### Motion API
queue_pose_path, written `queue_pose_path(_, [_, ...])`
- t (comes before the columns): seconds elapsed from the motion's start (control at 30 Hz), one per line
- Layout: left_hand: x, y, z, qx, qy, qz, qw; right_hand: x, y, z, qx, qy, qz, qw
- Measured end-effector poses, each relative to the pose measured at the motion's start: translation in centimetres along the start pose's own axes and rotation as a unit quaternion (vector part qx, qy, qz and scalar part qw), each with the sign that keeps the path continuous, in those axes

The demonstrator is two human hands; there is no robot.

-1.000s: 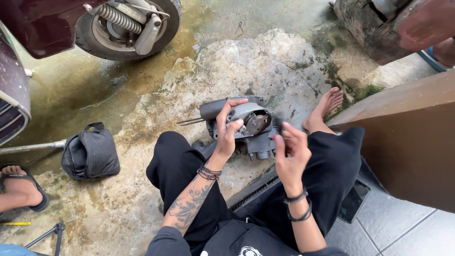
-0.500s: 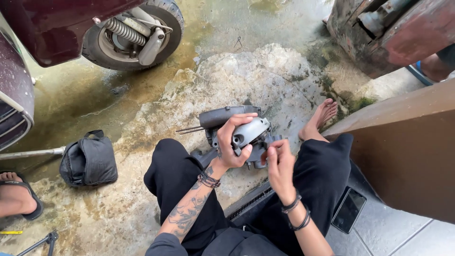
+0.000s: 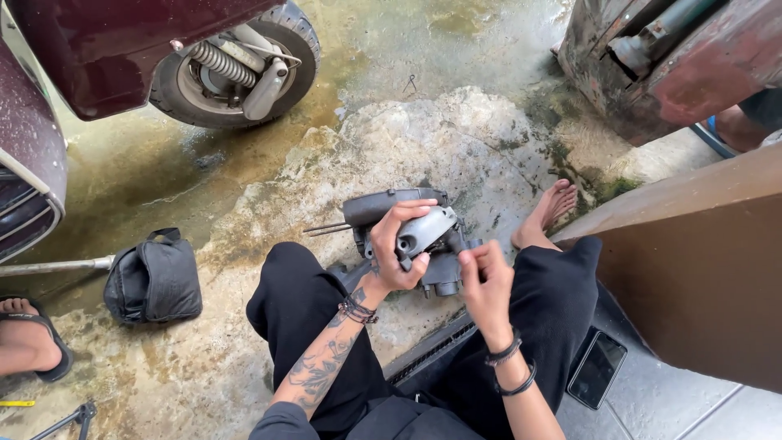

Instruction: The person sits on the floor and uses a wire brush to scrub a small metal mechanical part. They rotate the part to clean different sides and crevices, focusing on removing grime from the surface.

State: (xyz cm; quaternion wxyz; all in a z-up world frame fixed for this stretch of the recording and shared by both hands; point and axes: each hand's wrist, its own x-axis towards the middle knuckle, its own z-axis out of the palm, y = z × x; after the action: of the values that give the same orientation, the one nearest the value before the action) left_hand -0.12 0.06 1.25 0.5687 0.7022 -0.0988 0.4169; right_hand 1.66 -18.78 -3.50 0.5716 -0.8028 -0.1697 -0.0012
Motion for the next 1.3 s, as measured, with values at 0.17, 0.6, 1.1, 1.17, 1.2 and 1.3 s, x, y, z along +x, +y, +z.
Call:
queue_pose_path(0.17, [0.1, 0.3, -0.5, 0.022, -0.015, 0.019, 0.999, -0.1, 0.2, -0.3, -0.003, -0.023, 0.015, 1.000])
queue_pose_path(0.6, [0.3, 0.8, -0.6, 0.056, -0.042, 0.053, 0.996, 0.4, 1.1, -1.3, 0.035, -0.043, 0.054, 0.997])
queue_pose_path(1.1, [-4.2, -5.3, -1.0, -0.498, 0.157, -0.635, 0.570, 2.2, 3.7, -3.1, 0.256, -0.003, 0.118, 0.959])
queue_pose_path(1.17, [-3.7, -5.0, -1.1, -0.517, 0.189, -0.646, 0.529, 4.2, 5.2, -5.1, 0.198, -0.011, 0.104, 0.975])
queue_pose_path(1.2, [-3.7, -4.7, -1.0, -0.534, 0.218, -0.658, 0.484, 4.6, 5.9, -6.3, 0.137, -0.015, 0.093, 0.986])
queue_pose_path(1.3, [-3.6, -4.9, -1.5, -0.530, 0.242, -0.661, 0.473, 10.4, 7.4, -11.1, 0.065, -0.030, 0.121, 0.990])
